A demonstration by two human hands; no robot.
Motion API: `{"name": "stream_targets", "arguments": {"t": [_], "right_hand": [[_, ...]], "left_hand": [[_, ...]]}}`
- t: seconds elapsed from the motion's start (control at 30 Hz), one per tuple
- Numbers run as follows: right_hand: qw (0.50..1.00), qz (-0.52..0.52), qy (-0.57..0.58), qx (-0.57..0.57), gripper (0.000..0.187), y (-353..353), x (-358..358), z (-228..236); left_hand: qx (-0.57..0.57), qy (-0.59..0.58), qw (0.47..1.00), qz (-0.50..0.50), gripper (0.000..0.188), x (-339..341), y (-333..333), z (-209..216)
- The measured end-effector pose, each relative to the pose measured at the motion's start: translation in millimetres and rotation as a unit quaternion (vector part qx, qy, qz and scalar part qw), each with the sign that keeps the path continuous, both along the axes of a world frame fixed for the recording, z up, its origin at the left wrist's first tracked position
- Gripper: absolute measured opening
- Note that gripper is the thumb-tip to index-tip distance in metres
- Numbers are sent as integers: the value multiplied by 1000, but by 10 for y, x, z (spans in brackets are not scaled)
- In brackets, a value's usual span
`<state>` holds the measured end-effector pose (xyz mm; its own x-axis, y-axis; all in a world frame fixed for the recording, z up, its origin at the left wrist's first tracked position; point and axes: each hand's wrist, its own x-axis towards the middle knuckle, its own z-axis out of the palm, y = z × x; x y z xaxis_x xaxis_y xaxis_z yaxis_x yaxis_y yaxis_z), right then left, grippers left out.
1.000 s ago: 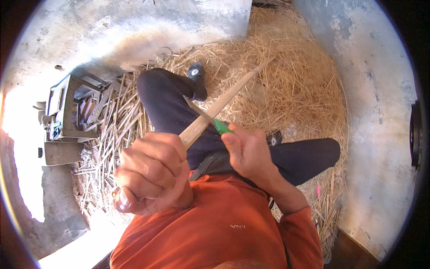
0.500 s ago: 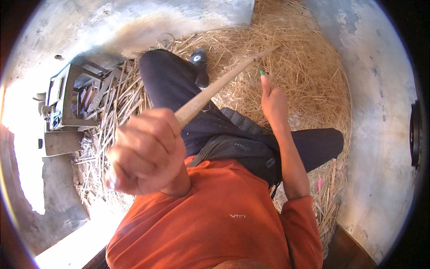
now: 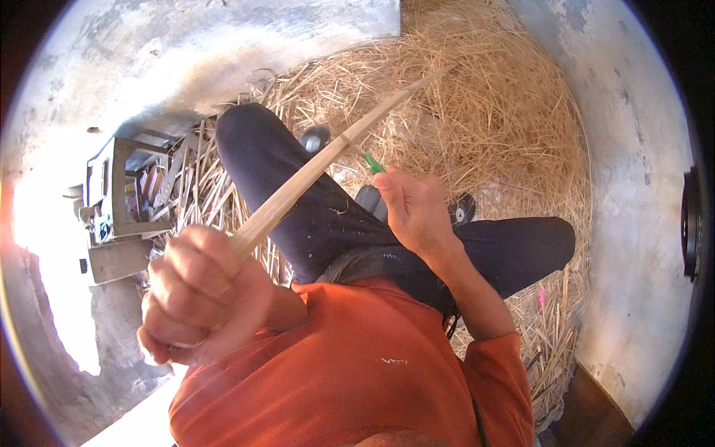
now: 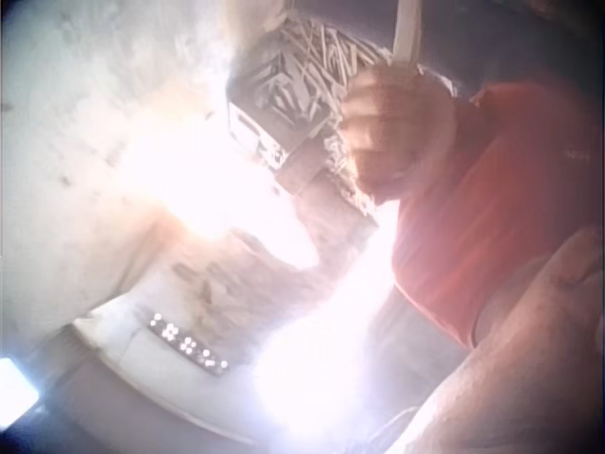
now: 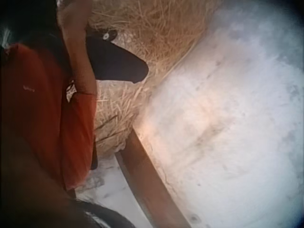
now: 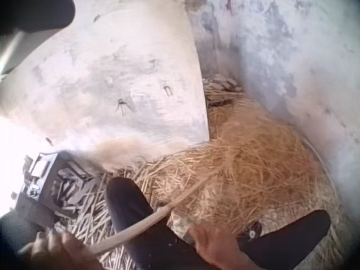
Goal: The person sits on a straw-covered floor and uses a small knife to shave and smooth a long thin wooden stick held by hand.
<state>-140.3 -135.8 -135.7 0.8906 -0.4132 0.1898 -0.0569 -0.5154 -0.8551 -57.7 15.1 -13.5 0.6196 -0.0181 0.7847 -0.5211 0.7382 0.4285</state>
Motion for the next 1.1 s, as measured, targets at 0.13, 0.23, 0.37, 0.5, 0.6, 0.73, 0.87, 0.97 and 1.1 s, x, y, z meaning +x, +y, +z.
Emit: {"name": "stream_targets", "arguments": {"t": [0.13, 0.23, 0.37, 0.5, 0.6, 0.73, 0.87, 0.97, 1.1], "right_hand": [[992, -115, 54, 11, 35, -322, 207, -198], [1000, 2, 10, -15, 42, -163, 91, 24], [995, -92, 29, -17, 35, -418, 290, -136], [994, 4, 22, -107, 33, -500, 262, 135], [999, -12, 47, 3, 30, -401, 293, 55], [996, -66, 60, 29, 29, -514, 390, -12], [1000, 7, 3, 23, 33, -438, 350, 127], [1000, 10, -17, 0, 35, -570, 416, 49], [1000, 18, 6, -14, 33, -455, 396, 227]], "left_hand": [[-78, 28, 996, 46, 43, -12, -101, -20], [-34, 14, 999, -16, 42, -21, -59, -6], [-34, -8, 999, -13, 42, 102, -243, 138], [-59, -5, 998, -3, 42, 225, -360, 224], [-59, 5, 998, 19, 42, 249, -401, 277], [-72, -11, 997, 25, 44, 256, -441, 262], [-66, -18, 997, 26, 45, 249, -469, 277], [-48, 51, 992, 107, 45, 239, -496, 294], [-42, 69, 995, 61, 45, 226, -413, 351]]}}
